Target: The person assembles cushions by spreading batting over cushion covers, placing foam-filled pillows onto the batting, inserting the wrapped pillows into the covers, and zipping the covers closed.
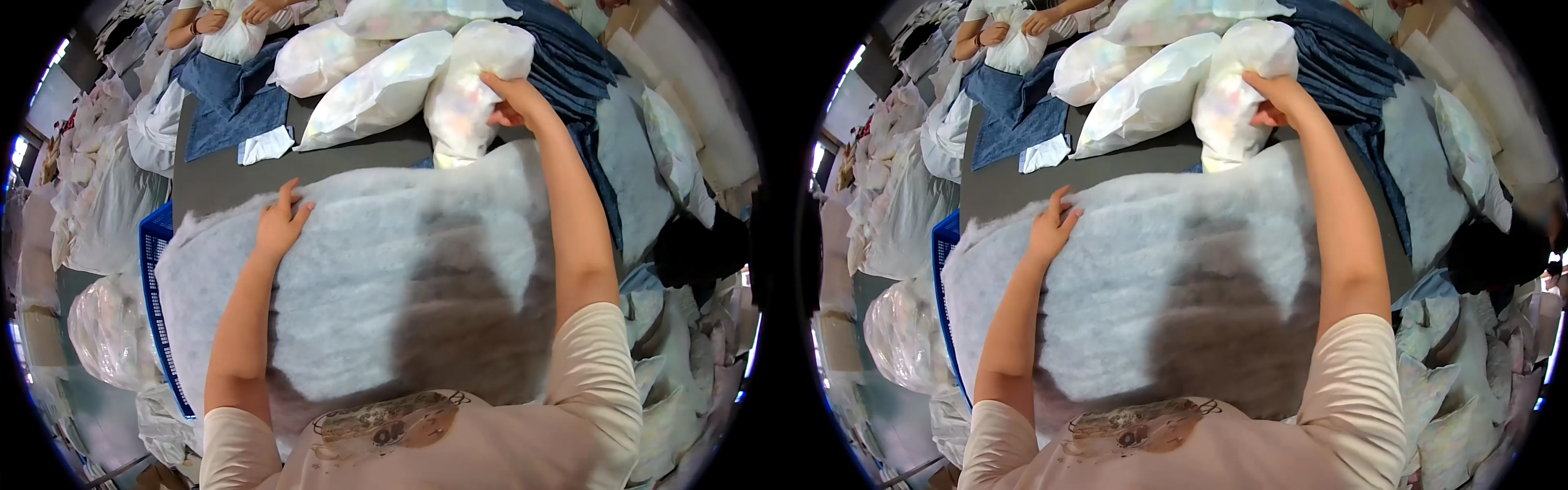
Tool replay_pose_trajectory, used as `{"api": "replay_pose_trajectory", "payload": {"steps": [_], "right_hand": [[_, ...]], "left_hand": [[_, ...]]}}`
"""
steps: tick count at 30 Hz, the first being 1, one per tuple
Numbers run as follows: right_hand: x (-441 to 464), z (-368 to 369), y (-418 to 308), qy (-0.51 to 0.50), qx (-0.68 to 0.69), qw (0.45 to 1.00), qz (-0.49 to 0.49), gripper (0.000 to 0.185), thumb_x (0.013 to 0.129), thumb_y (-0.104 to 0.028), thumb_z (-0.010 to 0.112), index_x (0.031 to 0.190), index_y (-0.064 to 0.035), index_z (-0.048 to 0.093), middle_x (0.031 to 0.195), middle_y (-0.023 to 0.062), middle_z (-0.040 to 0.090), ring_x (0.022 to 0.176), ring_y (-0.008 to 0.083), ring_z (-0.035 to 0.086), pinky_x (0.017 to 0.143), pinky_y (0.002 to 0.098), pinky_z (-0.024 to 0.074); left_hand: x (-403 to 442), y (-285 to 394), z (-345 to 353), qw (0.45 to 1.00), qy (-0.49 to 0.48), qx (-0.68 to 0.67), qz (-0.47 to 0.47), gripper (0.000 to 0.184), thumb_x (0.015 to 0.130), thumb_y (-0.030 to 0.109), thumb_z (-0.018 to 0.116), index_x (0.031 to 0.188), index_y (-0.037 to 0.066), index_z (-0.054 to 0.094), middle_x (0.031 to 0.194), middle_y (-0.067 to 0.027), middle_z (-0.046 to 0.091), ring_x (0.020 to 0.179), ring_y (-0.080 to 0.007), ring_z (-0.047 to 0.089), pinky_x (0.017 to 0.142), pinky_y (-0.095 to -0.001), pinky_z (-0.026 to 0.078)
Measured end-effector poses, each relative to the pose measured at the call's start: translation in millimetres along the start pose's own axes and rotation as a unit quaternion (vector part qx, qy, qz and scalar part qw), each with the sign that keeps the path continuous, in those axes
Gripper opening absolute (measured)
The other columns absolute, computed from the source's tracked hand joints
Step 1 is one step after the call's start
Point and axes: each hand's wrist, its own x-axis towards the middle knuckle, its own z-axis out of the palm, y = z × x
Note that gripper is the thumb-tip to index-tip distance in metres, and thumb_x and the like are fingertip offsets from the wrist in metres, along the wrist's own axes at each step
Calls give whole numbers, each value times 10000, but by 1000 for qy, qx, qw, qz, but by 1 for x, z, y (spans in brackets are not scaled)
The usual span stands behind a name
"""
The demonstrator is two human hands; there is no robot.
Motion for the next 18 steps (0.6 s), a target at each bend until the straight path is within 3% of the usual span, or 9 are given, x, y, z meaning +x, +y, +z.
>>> {"api": "replay_pose_trajectory", "payload": {"steps": [1,4,6,8,10,11,13,16,18], "right_hand": [[13,2,-9,-13,39,999,-18,561,882,-486,679,1080,37,640,832,117,698,611,183,677,497,247,539],[41,40,-22,-27,214,974,-65,542,912,-448,656,1179,19,588,1071,160,670,892,213,685,775,332,569],[44,73,-14,-95,201,966,-130,529,913,-424,665,1218,-3,570,1164,129,637,1095,215,608,966,399,485],[37,89,12,-82,98,987,-101,488,899,-412,688,1210,-49,586,1162,58,634,1134,196,570,994,363,448],[16,92,33,-105,8,993,-56,458,895,-398,695,1189,-58,606,1165,51,637,1113,190,581,973,334,456],[2,91,40,-115,-2,987,-110,441,895,-388,694,1180,-61,616,1167,48,636,1113,182,580,970,332,456],[-29,88,49,-137,-25,968,-210,407,895,-370,693,1162,-68,637,1172,44,635,1112,166,580,965,327,457],[-69,89,51,-286,-140,924,-210,393,919,-348,655,1188,-61,644,1235,81,637,1142,193,592,960,349,461],[-57,95,83,-243,-265,891,-277,436,936,-411,599,1213,-78,646,1270,102,632,1168,239,588,980,368,449]], "left_hand": [[0,-5,3,1000,11,-9,0,435,911,369,641,1225,106,493,1001,-151,699,869,-317,676,814,-423,468],[-2,-4,2,999,15,-32,-4,346,889,320,683,1087,101,503,998,-149,696,809,-304,679,725,-394,481],[-1,-6,2,998,6,-63,7,284,874,285,705,975,86,530,986,-145,696,748,-296,669,660,-375,477],[0,-14,5,993,-9,-110,29,249,860,250,720,880,71,549,974,-138,695,675,-288,651,595,-358,464],[3,0,-6,994,-42,-106,-4,209,874,259,698,867,73,602,992,-112,703,711,-268,655,669,-356,473],[0,6,-11,993,-59,-104,-26,199,881,263,686,861,74,628,1000,-99,707,729,-258,657,706,-355,477],[1,5,-11,995,-72,-71,24,200,904,288,645,996,112,669,1052,-66,709,837,-231,666,795,-355,461],[5,2,-4,991,-123,-47,34,312,939,342,576,1181,171,673,1154,-38,696,1028,-217,642,939,-362,417],[8,4,-5,986,-162,-40,24,358,955,333,552,1265,184,650,1239,-48,666,1143,-233,610,1012,-349,403]]}}
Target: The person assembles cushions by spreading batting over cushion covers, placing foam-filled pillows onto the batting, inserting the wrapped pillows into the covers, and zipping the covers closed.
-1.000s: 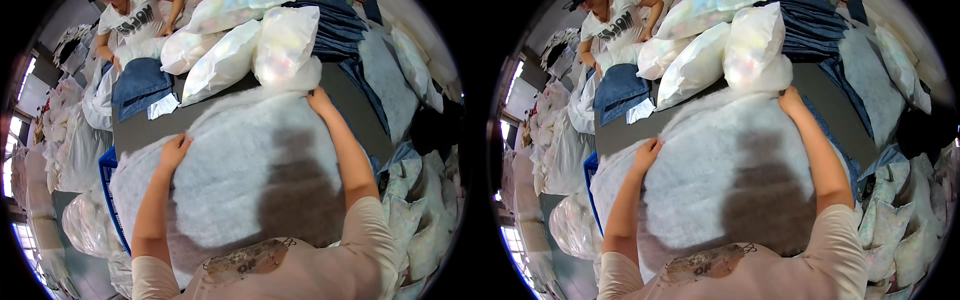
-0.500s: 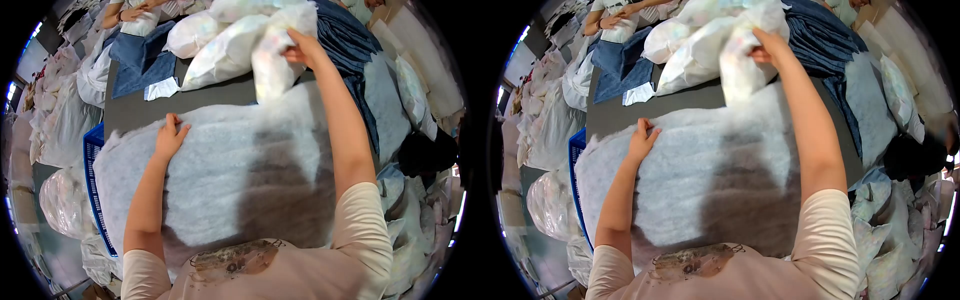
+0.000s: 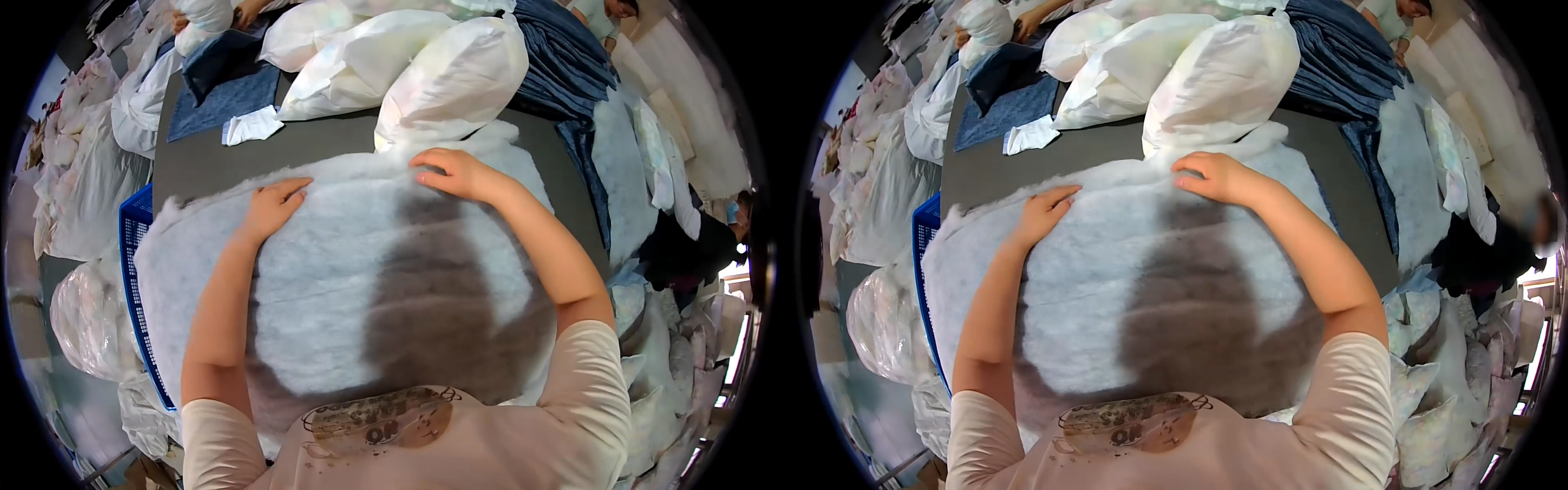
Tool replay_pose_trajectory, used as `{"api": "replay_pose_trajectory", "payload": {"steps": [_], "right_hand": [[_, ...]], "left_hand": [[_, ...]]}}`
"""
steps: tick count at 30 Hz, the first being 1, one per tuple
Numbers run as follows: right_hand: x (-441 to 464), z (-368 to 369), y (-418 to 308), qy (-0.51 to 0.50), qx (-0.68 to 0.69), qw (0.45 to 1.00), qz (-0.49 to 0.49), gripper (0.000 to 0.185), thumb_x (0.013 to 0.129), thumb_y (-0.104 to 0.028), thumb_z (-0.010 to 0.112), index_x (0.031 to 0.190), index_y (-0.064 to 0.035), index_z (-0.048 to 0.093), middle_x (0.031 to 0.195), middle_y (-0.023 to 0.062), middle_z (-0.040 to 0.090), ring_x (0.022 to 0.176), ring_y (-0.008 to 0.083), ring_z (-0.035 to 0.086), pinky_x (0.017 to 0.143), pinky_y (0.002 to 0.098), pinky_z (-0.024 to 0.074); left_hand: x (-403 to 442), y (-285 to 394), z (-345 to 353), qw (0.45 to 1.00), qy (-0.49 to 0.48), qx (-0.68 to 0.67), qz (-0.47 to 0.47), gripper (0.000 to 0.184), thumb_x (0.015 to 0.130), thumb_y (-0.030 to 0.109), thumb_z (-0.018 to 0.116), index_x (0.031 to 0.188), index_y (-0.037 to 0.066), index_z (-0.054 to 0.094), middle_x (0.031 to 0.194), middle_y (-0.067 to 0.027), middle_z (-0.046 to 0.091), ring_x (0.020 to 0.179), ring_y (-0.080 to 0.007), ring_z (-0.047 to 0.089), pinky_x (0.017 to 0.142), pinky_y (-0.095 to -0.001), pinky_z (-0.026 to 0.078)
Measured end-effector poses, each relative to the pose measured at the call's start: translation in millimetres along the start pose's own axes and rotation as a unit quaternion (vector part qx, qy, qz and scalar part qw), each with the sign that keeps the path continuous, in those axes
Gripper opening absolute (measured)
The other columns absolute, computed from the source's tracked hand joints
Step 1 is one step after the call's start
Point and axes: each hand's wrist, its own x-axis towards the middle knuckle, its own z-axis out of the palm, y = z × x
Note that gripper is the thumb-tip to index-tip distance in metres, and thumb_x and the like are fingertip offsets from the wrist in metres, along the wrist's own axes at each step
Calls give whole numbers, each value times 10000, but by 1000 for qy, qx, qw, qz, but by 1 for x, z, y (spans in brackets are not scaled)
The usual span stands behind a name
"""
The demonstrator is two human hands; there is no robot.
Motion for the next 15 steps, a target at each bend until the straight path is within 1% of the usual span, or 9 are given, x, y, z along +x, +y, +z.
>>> {"api": "replay_pose_trajectory", "payload": {"steps": [1,2,4,5,8,9,11,12,15], "right_hand": [[0,14,17,9,-71,997,-13,461,944,-443,571,1225,-87,648,1288,112,630,1182,262,586,990,377,443],[1,20,34,21,-134,991,5,486,955,-468,531,1239,-90,642,1306,122,618,1194,285,578,1001,380,435],[7,14,69,44,-257,965,38,542,977,-516,453,1268,-96,630,1342,141,593,1218,330,561,1024,387,419],[13,5,73,45,-220,972,67,579,987,-552,403,1276,-107,636,1339,150,593,1219,346,555,1059,377,391],[37,-13,76,-39,-94,977,189,576,974,-534,467,1262,-67,642,1337,177,590,1212,358,554,1055,376,389],[41,-15,79,-53,-86,980,172,619,948,-584,486,1243,-70,661,1316,188,604,1208,359,559,1052,376,396],[41,-17,75,-63,-136,977,151,661,915,-620,516,1243,-65,659,1292,196,617,1209,353,561,1047,376,403],[38,-16,70,-71,-161,975,140,683,898,-637,530,1243,-62,658,1280,200,623,1210,350,562,1045,376,407],[21,-8,65,-7,-137,985,103,721,848,-663,577,1236,-60,657,1172,200,671,1137,357,601,983,395,452]], "left_hand": [[0,2,-2,1000,-21,1,-9,363,959,303,553,1291,178,635,1285,-65,644,1188,-249,591,1036,-334,406],[2,3,-6,999,-41,5,-17,372,963,273,555,1316,172,620,1330,-81,622,1234,-266,572,1060,-319,409],[7,5,-13,996,-79,-21,-41,431,965,376,530,1360,212,583,1368,-82,592,1255,-276,554,1086,-346,374],[8,4,-16,993,-98,-35,-55,463,965,427,517,1382,232,565,1386,-82,578,1266,-281,544,1098,-360,357],[20,-4,-19,985,-139,-66,-78,576,924,488,562,1408,177,535,1416,-130,545,1269,-314,538,1080,-363,383],[23,-5,-21,983,-144,-55,-101,591,917,469,588,1398,130,537,1404,-149,549,1270,-309,534,1073,-358,389],[29,-5,-26,977,-152,-33,-147,629,903,432,642,1378,34,540,1379,-189,558,1272,-299,526,1058,-348,400],[31,-3,-27,972,-164,-59,-161,645,881,439,666,1356,18,554,1330,-195,584,1212,-290,558,1014,-346,426],[31,8,-31,958,-186,-115,-188,693,817,472,721,1290,-20,595,1180,-209,652,1043,-272,636,893,-344,486]]}}
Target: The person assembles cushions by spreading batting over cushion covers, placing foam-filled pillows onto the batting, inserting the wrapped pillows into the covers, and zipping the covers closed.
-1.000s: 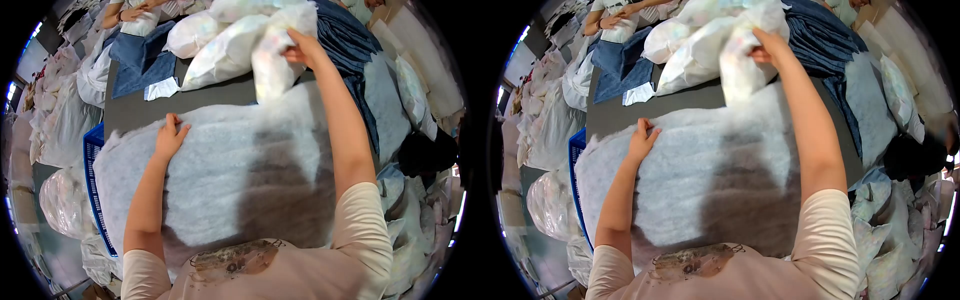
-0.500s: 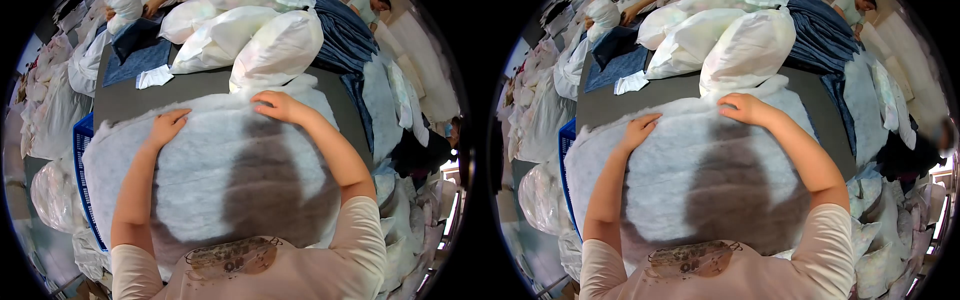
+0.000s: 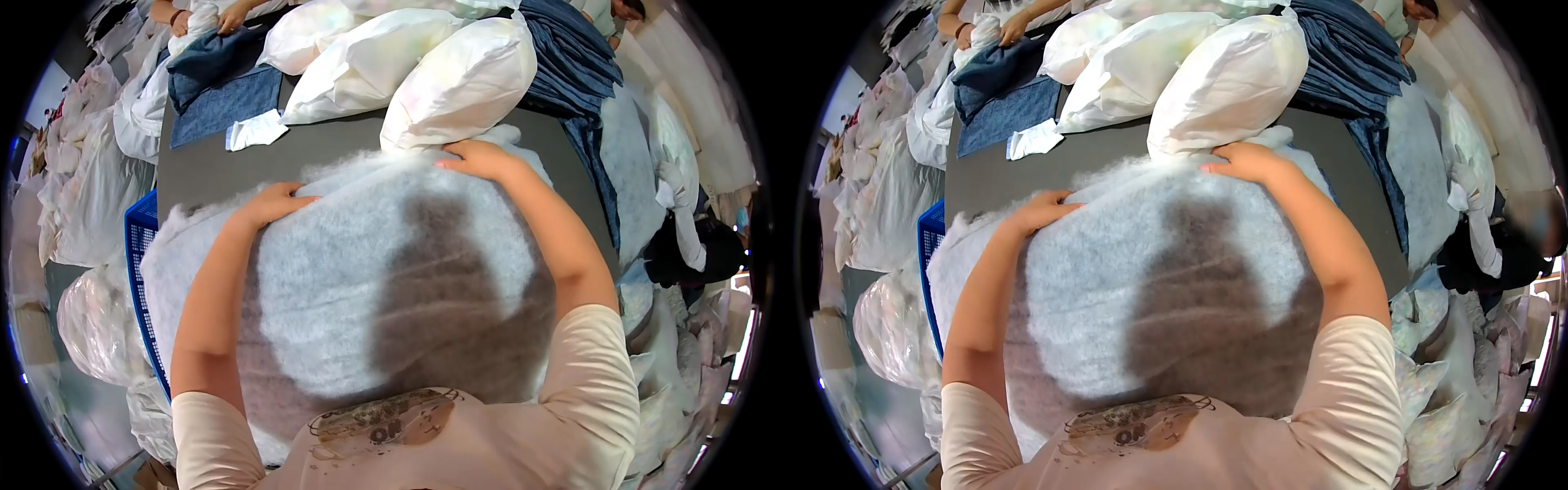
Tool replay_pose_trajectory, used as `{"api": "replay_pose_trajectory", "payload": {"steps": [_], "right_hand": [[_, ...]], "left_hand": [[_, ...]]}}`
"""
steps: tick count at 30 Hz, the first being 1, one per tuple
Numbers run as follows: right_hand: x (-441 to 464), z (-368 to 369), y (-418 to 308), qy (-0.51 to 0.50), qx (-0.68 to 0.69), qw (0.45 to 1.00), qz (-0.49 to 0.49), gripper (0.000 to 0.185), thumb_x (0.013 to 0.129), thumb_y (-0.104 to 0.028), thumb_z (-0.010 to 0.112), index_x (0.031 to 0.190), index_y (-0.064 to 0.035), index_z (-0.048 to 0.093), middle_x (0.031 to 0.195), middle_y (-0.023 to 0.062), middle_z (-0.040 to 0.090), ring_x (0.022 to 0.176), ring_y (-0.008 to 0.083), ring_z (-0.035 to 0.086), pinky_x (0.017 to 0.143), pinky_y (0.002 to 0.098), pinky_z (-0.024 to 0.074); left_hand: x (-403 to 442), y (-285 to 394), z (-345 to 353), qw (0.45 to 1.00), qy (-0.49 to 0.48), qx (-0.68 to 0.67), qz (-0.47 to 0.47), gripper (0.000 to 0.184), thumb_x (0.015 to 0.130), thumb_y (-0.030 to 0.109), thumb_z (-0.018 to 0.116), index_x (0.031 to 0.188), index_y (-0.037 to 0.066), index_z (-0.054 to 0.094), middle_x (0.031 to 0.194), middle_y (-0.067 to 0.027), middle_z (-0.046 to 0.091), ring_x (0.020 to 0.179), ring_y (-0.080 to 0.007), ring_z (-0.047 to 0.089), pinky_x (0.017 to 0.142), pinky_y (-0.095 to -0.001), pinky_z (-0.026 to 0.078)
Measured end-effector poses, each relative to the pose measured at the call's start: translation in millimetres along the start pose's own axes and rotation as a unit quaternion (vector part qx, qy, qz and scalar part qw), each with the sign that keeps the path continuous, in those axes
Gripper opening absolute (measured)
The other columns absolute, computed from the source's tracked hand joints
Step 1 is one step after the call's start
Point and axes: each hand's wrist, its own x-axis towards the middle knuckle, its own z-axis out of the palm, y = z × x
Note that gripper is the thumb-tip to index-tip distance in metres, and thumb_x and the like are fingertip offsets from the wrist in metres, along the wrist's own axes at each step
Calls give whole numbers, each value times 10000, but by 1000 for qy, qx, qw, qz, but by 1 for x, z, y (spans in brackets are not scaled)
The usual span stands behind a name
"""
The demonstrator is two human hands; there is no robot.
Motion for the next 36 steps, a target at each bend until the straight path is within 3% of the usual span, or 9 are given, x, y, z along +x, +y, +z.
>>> {"api": "replay_pose_trajectory", "payload": {"steps": [8,11,16,20,22,25,27,33,36], "right_hand": [[-53,-70,-50,-122,-73,990,21,707,678,-632,738,1041,-29,671,952,202,693,933,375,649,816,430,496],[-72,-96,-64,-212,-13,976,43,745,643,-630,765,1063,-18,697,1009,170,712,963,315,667,837,393,503],[-28,-46,2,-253,45,950,177,852,624,-684,762,1084,31,714,1113,190,698,1030,305,662,906,355,492],[6,-26,10,-224,-24,964,144,788,618,-659,757,1119,-57,672,1055,192,688,1003,371,638,845,432,499],[-20,-40,-16,-80,-118,984,110,717,686,-627,739,1127,-66,672,1091,161,680,1016,357,633,865,435,495],[-105,-53,-16,207,-148,967,-12,512,828,-480,707,1120,-62,664,1134,118,666,1038,333,630,880,423,498],[-181,-60,-13,290,-75,953,43,385,875,-362,695,1089,-45,653,1134,129,661,1042,333,628,860,396,506],[-409,0,1,180,-32,916,358,374,851,-368,702,878,5,673,771,156,687,730,317,680,672,388,532],[-427,22,-50,180,265,847,425,516,839,-501,719,802,10,659,698,132,673,602,187,665,544,335,500]], "left_hand": [[-15,11,-7,992,47,-58,104,530,783,424,778,993,-57,699,806,-123,676,735,-179,612,686,-316,475],[-26,32,-24,993,3,-114,0,510,791,419,788,951,-58,706,745,-92,659,707,-148,600,667,-293,469],[20,-8,12,994,100,45,22,822,848,707,548,1040,-75,714,1094,-298,675,1092,-390,637,949,-425,468],[10,3,-5,975,89,187,-76,639,884,580,599,1187,22,673,1154,-225,671,1076,-368,636,938,-397,477],[-24,-16,-6,962,223,125,99,434,903,404,653,1128,34,681,1109,-170,682,1050,-317,643,911,-357,483],[-113,-37,1,946,264,11,185,245,892,149,674,1072,-17,659,1056,-144,663,1009,-260,631,914,-319,467],[-181,-54,22,934,295,55,193,272,887,104,664,1137,0,644,1178,-157,625,1104,-291,589,955,-360,457],[-338,-44,116,900,347,247,95,723,915,664,424,1351,107,574,1556,-184,334,1479,-392,197,1148,-621,-15],[-352,-24,150,916,282,257,124,798,903,722,385,1417,126,521,1584,-207,271,1482,-416,169,1153,-611,-20]]}}
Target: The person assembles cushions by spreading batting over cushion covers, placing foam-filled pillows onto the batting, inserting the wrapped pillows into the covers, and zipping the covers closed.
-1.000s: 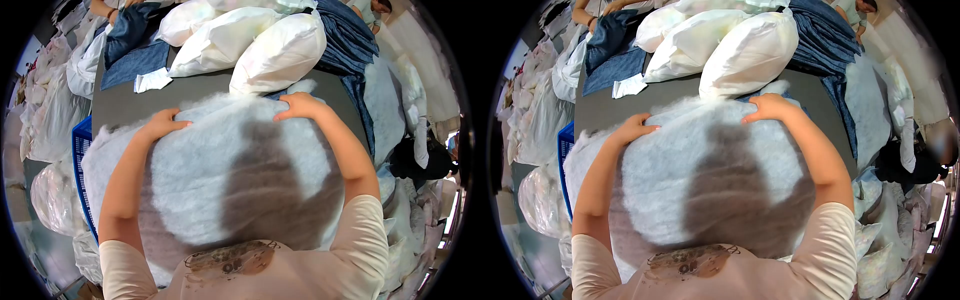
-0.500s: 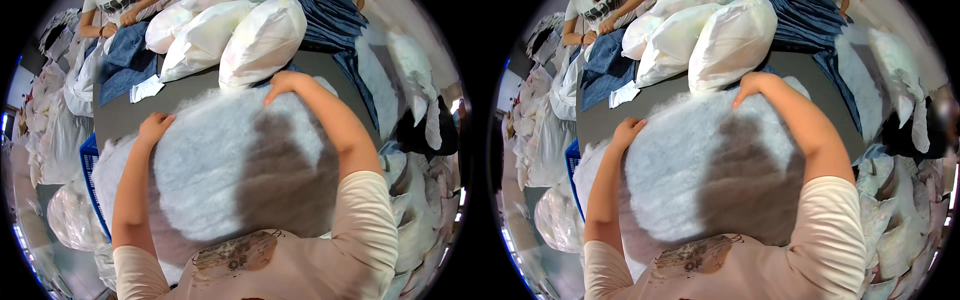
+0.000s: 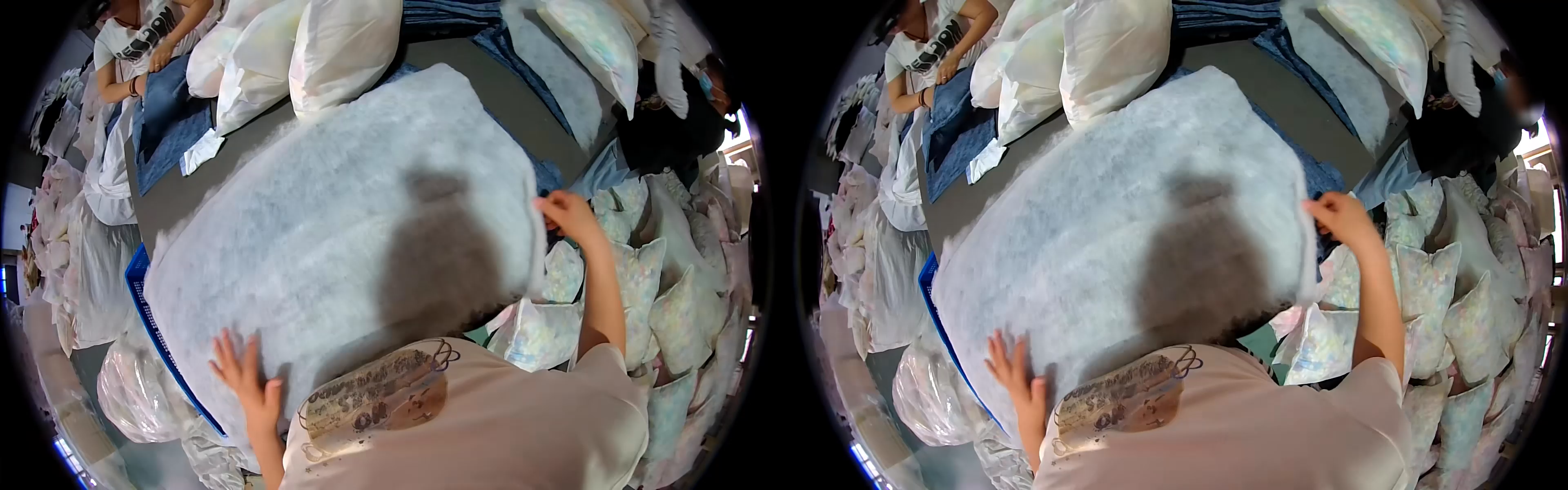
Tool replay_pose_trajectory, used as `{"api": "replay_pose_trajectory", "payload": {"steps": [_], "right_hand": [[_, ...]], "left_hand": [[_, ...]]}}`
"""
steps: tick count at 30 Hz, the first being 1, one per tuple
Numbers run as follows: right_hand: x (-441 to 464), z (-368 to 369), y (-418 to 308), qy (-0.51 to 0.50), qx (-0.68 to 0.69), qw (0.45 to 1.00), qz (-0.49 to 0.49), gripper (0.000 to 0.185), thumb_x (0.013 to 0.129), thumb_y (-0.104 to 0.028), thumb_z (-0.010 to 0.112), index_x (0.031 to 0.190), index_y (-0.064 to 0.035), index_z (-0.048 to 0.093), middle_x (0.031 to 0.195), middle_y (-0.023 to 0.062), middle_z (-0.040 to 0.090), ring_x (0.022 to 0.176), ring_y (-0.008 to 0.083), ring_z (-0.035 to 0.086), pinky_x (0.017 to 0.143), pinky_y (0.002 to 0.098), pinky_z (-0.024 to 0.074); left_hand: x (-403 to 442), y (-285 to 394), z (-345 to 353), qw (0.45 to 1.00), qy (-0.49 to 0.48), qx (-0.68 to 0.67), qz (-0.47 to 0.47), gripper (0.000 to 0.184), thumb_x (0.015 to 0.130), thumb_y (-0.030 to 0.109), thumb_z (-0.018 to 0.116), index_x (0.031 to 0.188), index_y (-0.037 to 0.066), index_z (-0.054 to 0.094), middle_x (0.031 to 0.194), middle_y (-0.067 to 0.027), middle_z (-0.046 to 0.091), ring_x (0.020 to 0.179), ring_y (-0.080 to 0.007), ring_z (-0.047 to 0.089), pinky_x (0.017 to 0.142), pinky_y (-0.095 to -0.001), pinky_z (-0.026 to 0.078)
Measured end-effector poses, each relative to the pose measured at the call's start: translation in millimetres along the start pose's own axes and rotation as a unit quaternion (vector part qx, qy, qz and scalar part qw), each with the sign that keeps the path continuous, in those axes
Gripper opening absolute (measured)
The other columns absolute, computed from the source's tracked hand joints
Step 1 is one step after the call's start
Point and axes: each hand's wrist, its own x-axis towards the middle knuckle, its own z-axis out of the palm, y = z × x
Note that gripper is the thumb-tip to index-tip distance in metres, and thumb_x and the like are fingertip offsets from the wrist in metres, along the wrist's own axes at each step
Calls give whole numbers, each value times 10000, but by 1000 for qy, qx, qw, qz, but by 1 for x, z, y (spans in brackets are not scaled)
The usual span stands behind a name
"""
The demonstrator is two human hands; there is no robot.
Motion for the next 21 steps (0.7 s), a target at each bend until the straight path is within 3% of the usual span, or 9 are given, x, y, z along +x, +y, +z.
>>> {"api": "replay_pose_trajectory", "payload": {"steps": [4,6,7,9,11,13,17,19,21], "right_hand": [[-3,27,13,55,-147,977,-147,412,817,-384,756,919,9,687,717,108,678,638,203,661,584,357,514],[17,20,42,52,-141,972,-183,358,821,-307,752,962,15,682,744,101,687,673,198,666,617,360,521],[33,6,63,-42,37,997,-49,275,820,-204,736,972,17,677,806,98,708,699,183,674,646,356,538],[39,-26,71,-44,383,923,-26,177,793,-126,755,928,-33,690,827,48,697,638,152,652,588,325,551],[48,-49,103,-58,412,908,47,191,789,-124,771,941,-35,698,822,39,687,638,153,645,581,308,542],[84,-22,176,-123,386,910,88,213,790,-115,776,967,-30,694,810,39,681,633,159,638,573,301,531],[86,16,172,0,361,930,74,214,806,-90,745,999,-28,678,790,37,672,627,151,628,553,318,503],[64,20,158,184,107,976,-39,196,833,-91,677,1022,-40,669,885,82,690,749,230,662,670,356,526],[-4,20,90,389,-144,891,-186,211,845,-104,644,1048,-47,661,952,108,691,846,280,671,749,373,530]], "left_hand": [[-3,15,23,990,-77,76,92,826,873,688,511,1475,127,435,1587,-219,251,1473,-441,172,1158,-606,-18],[-12,14,22,989,-27,88,119,840,857,671,549,1490,135,408,1586,-220,253,1476,-430,175,1158,-609,-8],[-18,13,19,987,-5,94,133,850,849,662,568,1497,140,395,1585,-220,255,1477,-424,176,1159,-611,-3],[-29,16,10,979,-52,105,165,821,827,639,600,1475,161,439,1594,-185,256,1487,-378,183,1162,-615,11],[-35,29,4,962,-157,128,185,799,817,613,626,1463,175,459,1599,-162,257,1490,-363,185,1164,-620,20],[-47,27,20,966,-167,64,186,747,790,492,707,1448,219,484,1597,-128,275,1487,-354,194,1166,-631,40],[-54,24,22,962,-155,87,207,760,763,398,756,1454,260,472,1595,-104,284,1488,-329,201,1167,-638,63],[-55,21,26,960,-144,96,222,774,761,403,757,1462,260,461,1599,-99,275,1488,-328,200,1166,-638,66],[-56,16,31,959,-123,94,236,805,752,397,766,1475,261,439,1604,-101,262,1490,-334,190,1168,-635,61]]}}
